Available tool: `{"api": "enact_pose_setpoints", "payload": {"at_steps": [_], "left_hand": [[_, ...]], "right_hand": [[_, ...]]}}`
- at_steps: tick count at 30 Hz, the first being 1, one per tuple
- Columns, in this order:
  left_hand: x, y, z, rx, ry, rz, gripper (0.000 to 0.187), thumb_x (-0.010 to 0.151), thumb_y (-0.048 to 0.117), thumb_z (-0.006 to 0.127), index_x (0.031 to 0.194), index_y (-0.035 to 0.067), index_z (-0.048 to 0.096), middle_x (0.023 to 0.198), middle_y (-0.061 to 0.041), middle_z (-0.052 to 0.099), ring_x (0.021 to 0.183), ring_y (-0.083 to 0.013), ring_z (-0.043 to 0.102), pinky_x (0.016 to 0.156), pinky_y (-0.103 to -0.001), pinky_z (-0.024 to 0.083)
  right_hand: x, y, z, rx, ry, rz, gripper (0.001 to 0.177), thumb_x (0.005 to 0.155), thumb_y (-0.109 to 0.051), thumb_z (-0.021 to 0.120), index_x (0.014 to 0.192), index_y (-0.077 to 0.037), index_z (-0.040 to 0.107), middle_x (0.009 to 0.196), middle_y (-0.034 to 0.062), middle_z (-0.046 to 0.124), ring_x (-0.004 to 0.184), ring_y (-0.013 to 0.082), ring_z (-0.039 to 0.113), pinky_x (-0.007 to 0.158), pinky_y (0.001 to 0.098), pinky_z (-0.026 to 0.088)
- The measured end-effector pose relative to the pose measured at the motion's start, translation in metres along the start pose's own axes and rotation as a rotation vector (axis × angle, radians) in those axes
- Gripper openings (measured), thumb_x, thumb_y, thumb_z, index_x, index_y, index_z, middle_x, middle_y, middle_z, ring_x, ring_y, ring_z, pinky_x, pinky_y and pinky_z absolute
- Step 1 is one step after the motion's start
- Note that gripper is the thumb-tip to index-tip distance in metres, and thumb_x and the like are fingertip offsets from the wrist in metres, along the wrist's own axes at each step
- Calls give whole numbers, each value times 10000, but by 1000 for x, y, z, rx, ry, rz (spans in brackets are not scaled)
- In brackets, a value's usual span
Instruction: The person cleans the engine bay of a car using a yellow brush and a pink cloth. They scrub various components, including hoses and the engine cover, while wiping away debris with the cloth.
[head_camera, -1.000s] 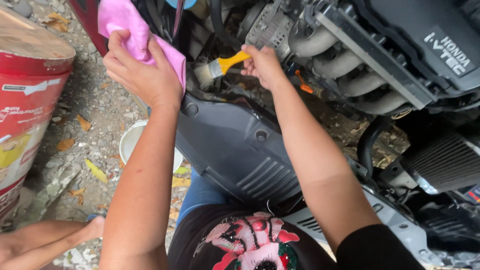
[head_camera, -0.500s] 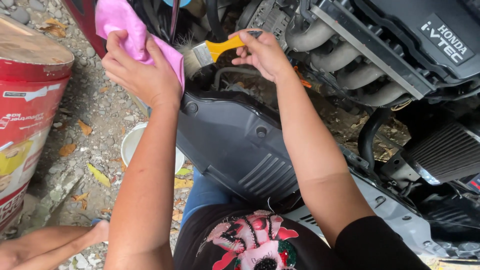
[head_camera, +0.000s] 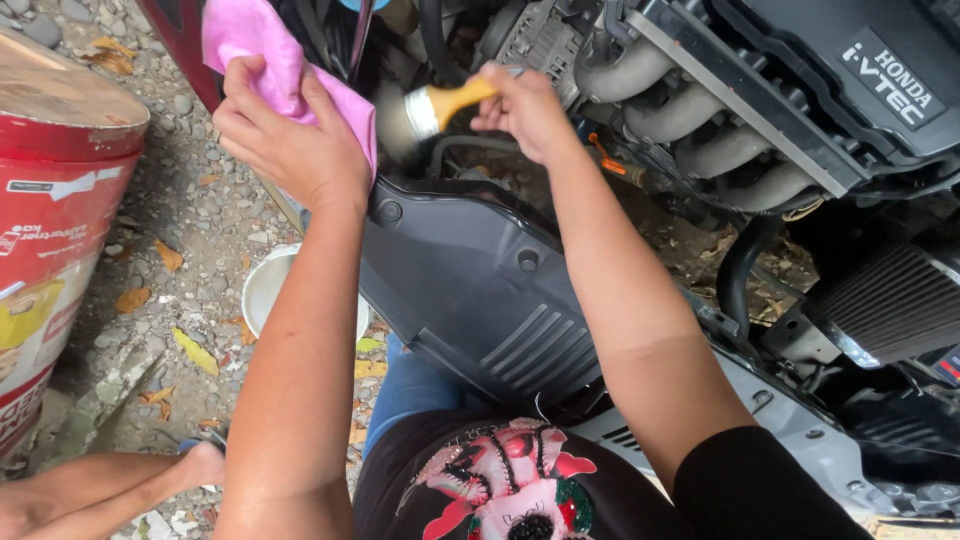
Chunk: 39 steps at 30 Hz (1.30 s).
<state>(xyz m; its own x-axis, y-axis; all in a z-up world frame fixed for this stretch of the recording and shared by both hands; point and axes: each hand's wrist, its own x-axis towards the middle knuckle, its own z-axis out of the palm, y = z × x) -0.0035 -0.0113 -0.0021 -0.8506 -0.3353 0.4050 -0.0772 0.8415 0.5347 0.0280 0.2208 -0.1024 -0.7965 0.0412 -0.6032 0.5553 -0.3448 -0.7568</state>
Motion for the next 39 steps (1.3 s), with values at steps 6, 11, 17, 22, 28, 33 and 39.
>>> {"api": "enact_pose_setpoints", "payload": {"at_steps": [6,11,17,22,28,33,39], "left_hand": [[-2,-4,2,16,0,-14,406,936,338,727,1271,222,529,1090,-89,543,1004,-363,569,933,-464,437],[-2,-1,-2,34,-3,-22,395,927,350,718,1255,230,533,1090,-85,547,1007,-367,569,927,-468,440],[-2,0,-1,13,-13,-20,401,928,337,720,1262,206,540,1094,-98,548,1015,-372,559,931,-480,435],[-2,1,-1,13,3,-18,388,936,353,708,1256,204,546,1082,-86,542,978,-354,560,900,-468,443],[-2,2,0,16,-7,-41,405,920,349,720,1258,214,543,1078,-86,544,987,-358,561,921,-468,439],[-3,1,1,18,1,-40,400,923,353,718,1257,217,543,1082,-84,535,976,-353,553,909,-470,441],[-2,3,0,19,-11,-55,393,918,339,725,1246,227,541,1079,-82,523,983,-346,543,919,-470,441]], "right_hand": [[2,-4,19,-38,14,-196,315,1000,-273,597,1189,-58,728,816,75,675,735,131,670,727,295,698],[-2,-10,49,-795,42,-345,244,974,-315,657,1167,-259,796,643,-66,605,544,86,418,586,264,340],[34,28,62,-932,-194,-569,293,922,-170,694,1206,-124,750,1202,61,777,1120,230,725,983,330,488],[22,19,63,-1294,-56,-620,314,1020,-278,576,1261,-96,662,1068,140,750,925,414,694,723,548,534],[25,17,62,-1463,-84,-839,313,1009,-188,625,1313,-113,616,1005,82,689,937,334,664,669,490,559],[31,13,63,-1563,-144,-743,274,982,-220,662,1228,-101,685,971,96,717,893,362,674,651,518,559],[3,-17,61,-1702,-102,-454,256,1023,-295,567,1016,-96,729,863,143,734,768,436,702,656,548,556]]}}
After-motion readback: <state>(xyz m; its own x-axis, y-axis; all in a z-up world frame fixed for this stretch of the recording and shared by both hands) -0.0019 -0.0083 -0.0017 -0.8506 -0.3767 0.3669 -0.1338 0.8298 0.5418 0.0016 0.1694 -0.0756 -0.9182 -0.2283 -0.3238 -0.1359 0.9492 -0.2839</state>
